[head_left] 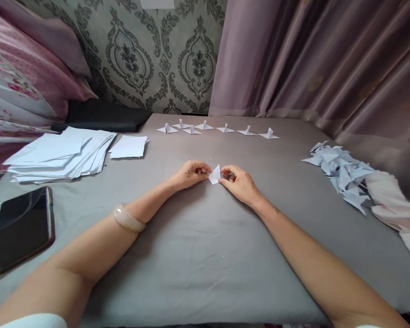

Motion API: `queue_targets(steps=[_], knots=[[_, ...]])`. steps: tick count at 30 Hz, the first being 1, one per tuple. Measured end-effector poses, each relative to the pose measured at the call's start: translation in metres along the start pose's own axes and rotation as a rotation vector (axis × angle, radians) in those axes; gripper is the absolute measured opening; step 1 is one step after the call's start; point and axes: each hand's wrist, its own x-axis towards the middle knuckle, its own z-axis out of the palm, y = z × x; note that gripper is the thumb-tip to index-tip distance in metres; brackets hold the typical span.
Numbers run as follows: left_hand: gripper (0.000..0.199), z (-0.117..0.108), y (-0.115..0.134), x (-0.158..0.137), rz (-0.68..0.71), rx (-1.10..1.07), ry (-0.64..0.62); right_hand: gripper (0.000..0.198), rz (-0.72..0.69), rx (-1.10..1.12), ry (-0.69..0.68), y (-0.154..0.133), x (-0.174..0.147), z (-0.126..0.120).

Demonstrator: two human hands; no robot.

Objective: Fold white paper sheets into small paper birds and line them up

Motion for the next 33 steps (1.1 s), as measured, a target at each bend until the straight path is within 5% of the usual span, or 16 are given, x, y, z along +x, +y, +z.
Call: queue_targets(steps=[8,15,23,33], knots=[[0.023,-0.007,0.007,-0.004,0.015,0.133,-0.073,0.009,-0.033,-0.078,-0.048,-0.003,-0.002,0.000],[0.017,0.001,0.002,-0.004,0.170,0.365,0.035,0.015,-0.091,-0.223,-0.070,-0.008,-0.007,0.001],[0.033,-0.006,0.018,-0.020,0.404,0.805,-0.138,0.035,-0.278,-0.458,-0.139,-0.013,-0.023,-0.008],[0.018,0.012,0.007,-0.004,0.054,0.416,0.117,0.018,-0.073,-0.251,-0.059,-0.013,-0.013,-0.001]])
